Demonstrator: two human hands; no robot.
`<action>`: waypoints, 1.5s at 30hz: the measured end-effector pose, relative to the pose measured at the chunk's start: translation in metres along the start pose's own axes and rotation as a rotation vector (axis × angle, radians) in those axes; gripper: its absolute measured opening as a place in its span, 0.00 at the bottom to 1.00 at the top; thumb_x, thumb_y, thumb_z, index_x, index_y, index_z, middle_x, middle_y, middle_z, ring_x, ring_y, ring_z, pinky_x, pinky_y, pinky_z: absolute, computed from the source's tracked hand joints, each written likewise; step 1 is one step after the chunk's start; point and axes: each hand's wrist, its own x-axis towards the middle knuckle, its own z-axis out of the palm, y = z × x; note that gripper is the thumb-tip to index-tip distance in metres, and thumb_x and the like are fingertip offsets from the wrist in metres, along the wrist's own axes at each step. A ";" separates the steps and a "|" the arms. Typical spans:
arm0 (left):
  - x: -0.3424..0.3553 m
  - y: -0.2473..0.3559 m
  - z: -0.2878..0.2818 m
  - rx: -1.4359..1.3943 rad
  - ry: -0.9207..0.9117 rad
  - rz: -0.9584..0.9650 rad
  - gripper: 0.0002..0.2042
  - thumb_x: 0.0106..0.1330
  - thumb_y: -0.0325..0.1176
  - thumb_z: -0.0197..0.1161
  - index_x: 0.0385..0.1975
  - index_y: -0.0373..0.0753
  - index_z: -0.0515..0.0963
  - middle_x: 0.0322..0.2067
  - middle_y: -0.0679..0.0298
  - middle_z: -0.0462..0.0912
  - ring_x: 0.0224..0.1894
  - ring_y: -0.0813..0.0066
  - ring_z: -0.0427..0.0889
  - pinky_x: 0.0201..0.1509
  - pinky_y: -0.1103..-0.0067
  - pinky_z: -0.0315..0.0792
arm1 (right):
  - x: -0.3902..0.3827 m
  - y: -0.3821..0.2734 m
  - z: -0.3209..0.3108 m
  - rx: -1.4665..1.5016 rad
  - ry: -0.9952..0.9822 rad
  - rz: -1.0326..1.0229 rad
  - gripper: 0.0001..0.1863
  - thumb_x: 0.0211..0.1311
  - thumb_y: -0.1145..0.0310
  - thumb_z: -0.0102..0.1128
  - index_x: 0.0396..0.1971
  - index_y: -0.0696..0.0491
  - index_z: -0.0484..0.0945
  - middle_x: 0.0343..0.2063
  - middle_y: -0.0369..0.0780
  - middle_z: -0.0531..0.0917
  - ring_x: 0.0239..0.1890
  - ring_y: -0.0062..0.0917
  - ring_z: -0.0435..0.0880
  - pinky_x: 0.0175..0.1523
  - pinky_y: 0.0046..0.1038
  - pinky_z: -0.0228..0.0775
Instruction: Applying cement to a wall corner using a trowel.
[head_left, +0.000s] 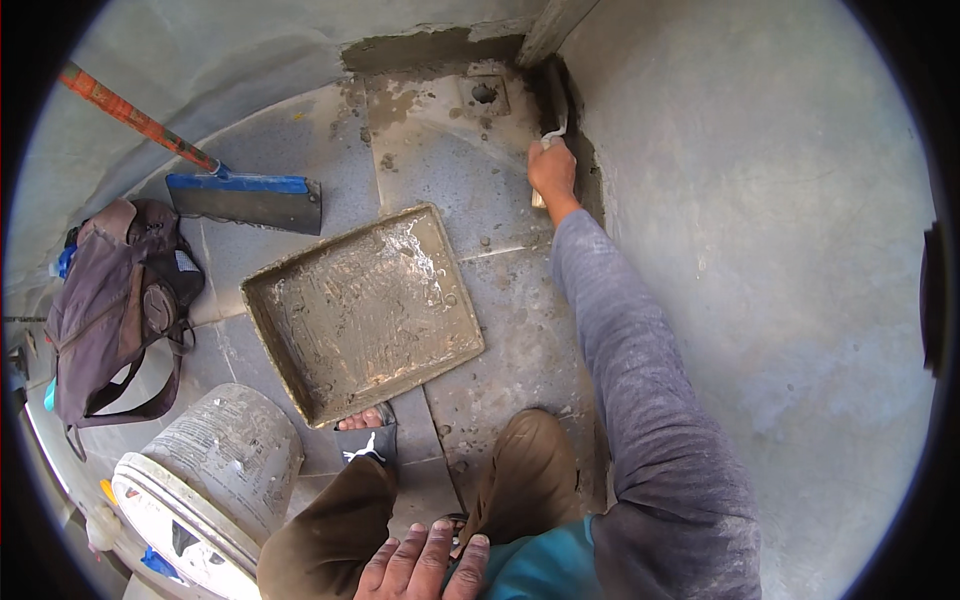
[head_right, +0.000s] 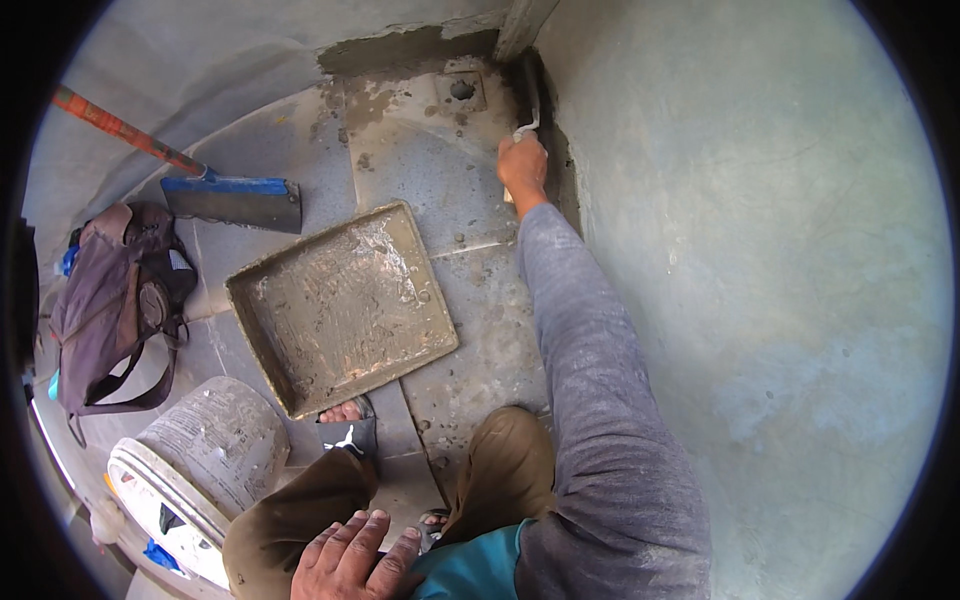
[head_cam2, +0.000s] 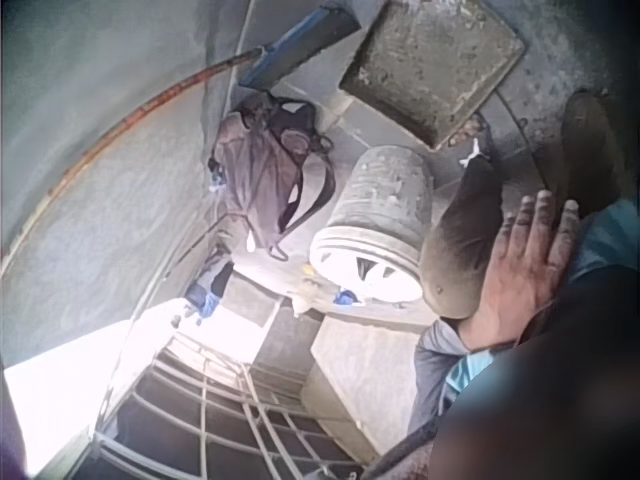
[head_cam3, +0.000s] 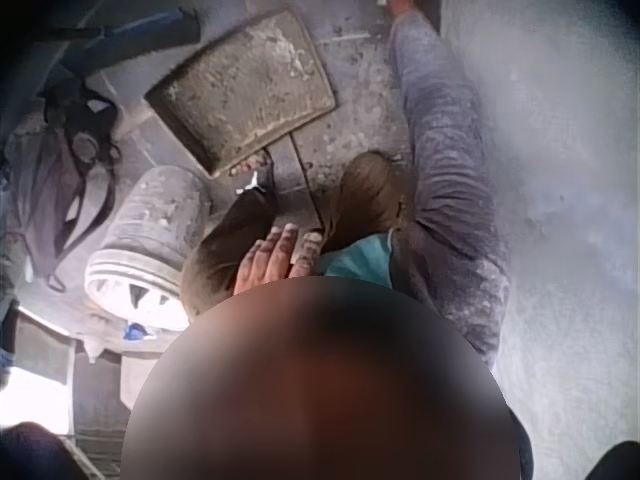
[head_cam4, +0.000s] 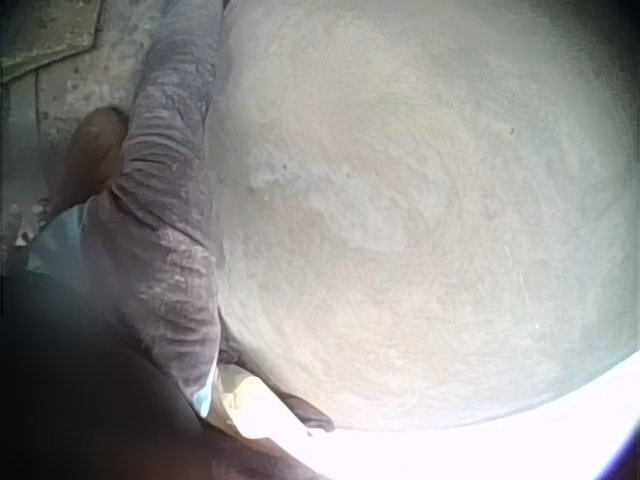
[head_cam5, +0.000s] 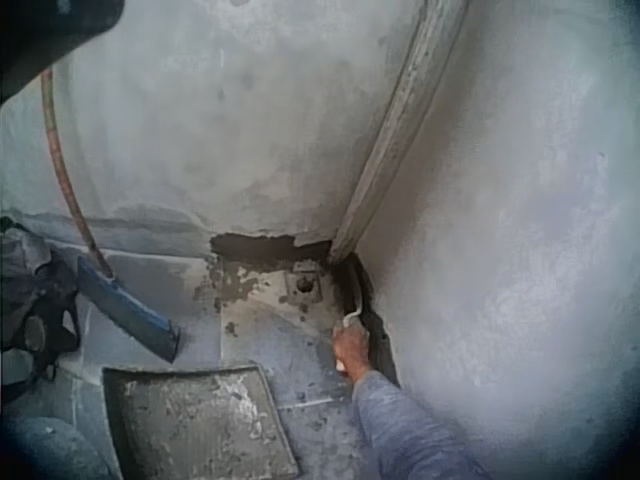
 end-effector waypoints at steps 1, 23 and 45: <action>0.000 0.000 -0.001 0.003 -0.001 -0.004 0.23 0.63 0.35 0.51 0.59 0.40 0.72 0.57 0.48 0.74 0.60 0.51 0.73 0.63 0.61 0.66 | -0.008 -0.009 -0.008 0.408 -0.104 0.177 0.19 0.63 0.60 0.52 0.45 0.59 0.76 0.40 0.51 0.83 0.37 0.40 0.84 0.42 0.40 0.78; 0.010 0.002 0.005 0.087 0.013 -0.024 0.22 0.61 0.35 0.54 0.57 0.42 0.73 0.57 0.51 0.74 0.60 0.54 0.74 0.64 0.63 0.66 | -0.042 -0.057 0.017 1.795 -0.293 0.752 0.20 0.69 0.54 0.39 0.42 0.55 0.72 0.29 0.39 0.73 0.24 0.29 0.73 0.30 0.38 0.75; 0.008 -0.003 -0.001 0.065 -0.010 -0.032 0.21 0.62 0.34 0.55 0.57 0.42 0.74 0.57 0.51 0.74 0.60 0.53 0.73 0.64 0.62 0.66 | -0.093 0.014 0.013 1.477 -0.411 0.594 0.20 0.67 0.57 0.44 0.46 0.57 0.75 0.29 0.39 0.75 0.23 0.27 0.75 0.28 0.34 0.75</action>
